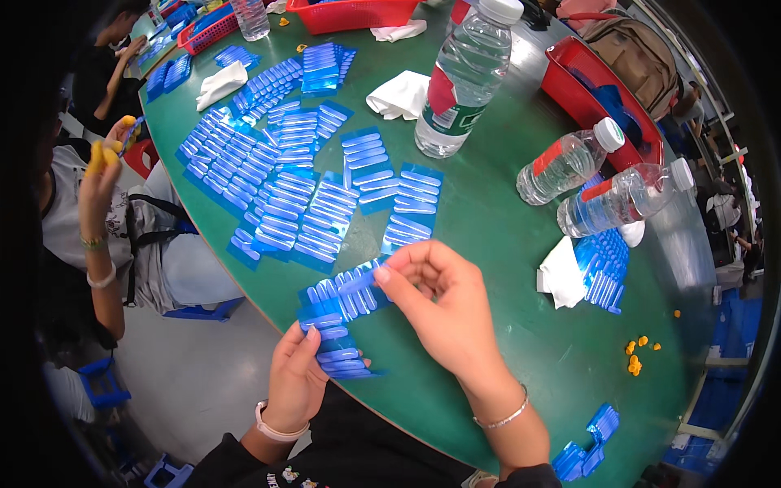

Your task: The person aligns and sticks strips onto a plastic sheet and presses them down flat by hand.

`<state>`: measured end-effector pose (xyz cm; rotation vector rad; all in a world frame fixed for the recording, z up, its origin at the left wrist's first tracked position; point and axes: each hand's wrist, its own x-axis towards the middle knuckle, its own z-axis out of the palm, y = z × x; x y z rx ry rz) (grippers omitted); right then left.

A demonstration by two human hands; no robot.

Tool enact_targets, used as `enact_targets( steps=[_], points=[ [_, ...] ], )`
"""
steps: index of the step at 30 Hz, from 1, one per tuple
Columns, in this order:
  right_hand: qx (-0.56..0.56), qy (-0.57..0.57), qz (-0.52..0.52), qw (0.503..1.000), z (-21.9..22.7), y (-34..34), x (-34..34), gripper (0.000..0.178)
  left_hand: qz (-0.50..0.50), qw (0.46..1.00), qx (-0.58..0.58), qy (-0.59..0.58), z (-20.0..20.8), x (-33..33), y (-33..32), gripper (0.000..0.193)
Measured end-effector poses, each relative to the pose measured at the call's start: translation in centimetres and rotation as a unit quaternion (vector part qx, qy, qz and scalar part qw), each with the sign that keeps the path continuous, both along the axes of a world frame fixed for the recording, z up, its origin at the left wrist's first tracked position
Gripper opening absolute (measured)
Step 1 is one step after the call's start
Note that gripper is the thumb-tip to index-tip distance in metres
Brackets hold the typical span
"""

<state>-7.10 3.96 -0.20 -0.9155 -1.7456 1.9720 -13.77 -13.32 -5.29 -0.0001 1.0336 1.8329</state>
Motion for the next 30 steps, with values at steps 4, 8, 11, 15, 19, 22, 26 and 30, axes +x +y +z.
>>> enact_targets(
  steps=[4,8,11,15,19,22,26,30],
  points=[
    [-0.061,0.022,-0.042,0.997,0.9,-1.6,4.1,0.009,-0.015,1.0,-0.001,-0.007,1.1,0.7,0.5,0.031],
    [-0.09,0.034,-0.126,0.987,1.1,-3.1,9.1,0.007,-0.104,0.994,0.008,-0.028,1.4,1.9,0.7,0.038],
    [-0.11,0.057,-0.166,0.978,0.8,-4.4,12.0,0.006,-0.161,0.98,0.088,-0.08,0.9,3.0,0.6,0.04],
    [-0.13,0.065,-0.158,0.977,0.6,-5.8,14.3,0.006,-0.213,0.972,0.101,0.013,1.1,4.1,0.6,0.044],
    [-0.082,0.076,-0.159,0.981,0.1,-6.6,15.1,0.007,-0.274,0.957,0.056,0.074,1.8,5.5,0.2,0.051],
    [-0.069,0.066,-0.165,0.982,-0.3,-6.6,15.5,0.008,-0.292,0.95,0.072,0.084,1.9,6.7,0.4,0.048],
    [-0.095,0.047,-0.161,0.981,-0.5,-7.1,16.4,0.007,-0.313,0.938,0.097,0.118,1.7,7.8,0.1,0.047],
    [-0.079,0.134,-0.228,0.961,-0.7,-7.0,17.3,0.006,-0.302,0.942,0.092,0.116,2.0,9.0,0.5,0.05]
  ],
)
